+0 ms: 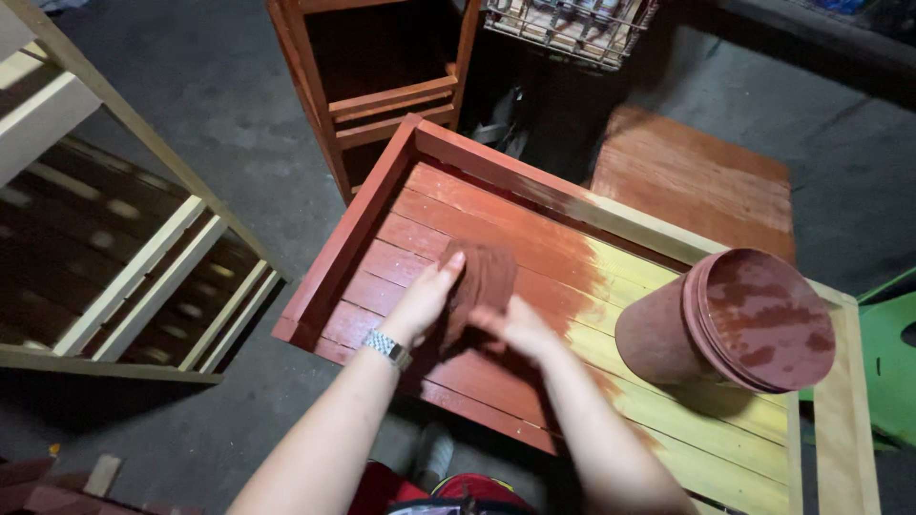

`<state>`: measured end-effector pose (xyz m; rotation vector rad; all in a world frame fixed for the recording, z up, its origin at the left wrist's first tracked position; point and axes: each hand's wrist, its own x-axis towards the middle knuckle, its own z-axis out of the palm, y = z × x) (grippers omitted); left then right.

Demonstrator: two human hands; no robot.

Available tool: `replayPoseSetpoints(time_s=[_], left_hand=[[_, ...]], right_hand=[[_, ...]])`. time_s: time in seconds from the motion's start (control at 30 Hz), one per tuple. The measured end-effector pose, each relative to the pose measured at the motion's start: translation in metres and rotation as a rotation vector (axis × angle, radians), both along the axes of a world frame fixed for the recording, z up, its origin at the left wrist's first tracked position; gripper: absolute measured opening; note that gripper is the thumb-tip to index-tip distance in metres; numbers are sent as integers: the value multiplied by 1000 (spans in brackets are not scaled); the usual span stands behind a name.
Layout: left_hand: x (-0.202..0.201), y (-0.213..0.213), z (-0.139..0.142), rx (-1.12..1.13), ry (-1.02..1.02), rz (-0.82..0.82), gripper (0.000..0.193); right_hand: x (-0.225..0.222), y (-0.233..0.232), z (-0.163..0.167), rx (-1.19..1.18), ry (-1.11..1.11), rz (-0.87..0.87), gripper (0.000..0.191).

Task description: The person wipes a reddish-brown wood stain onto a slatted wooden tray-like furniture piece using a cloth, working the stain across the planks and along the edges. They periodically refold the stain-soaked cloth and continue coating the remaining unstained wood, with a bucket of stain resting on the piece.

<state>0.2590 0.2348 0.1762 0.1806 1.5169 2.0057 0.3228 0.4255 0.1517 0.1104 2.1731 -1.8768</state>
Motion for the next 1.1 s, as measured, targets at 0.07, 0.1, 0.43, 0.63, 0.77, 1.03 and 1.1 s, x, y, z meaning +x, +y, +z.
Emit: replayPoseSetpoints(time_s=[0.07, 0.1, 0.43, 0.63, 0.77, 1.03, 1.1], left_hand=[[-9, -4, 9, -49, 1, 30, 58], [-16, -7, 13, -134, 67, 68, 59], [-21, -40, 54, 206, -254, 104, 65], [-23, -43, 68, 369, -102, -94, 68], [-49, -48, 70, 308, 22, -105, 57], [-78, -56, 88, -258, 397, 247, 69], [-84, -51, 92, -208, 473, 260, 63]], right_hand=[[4, -4, -11, 141, -131, -78, 57], [6, -3, -16, 201, -230, -192, 57], [-17, 41, -8, -427, 228, -365, 68], [-3, 25, 40, -849, 102, -241, 81], [-8, 41, 56, -626, 139, -312, 69], [-23, 78, 49, -573, 168, -470, 47], [-36, 84, 46, -599, -52, -544, 41]])
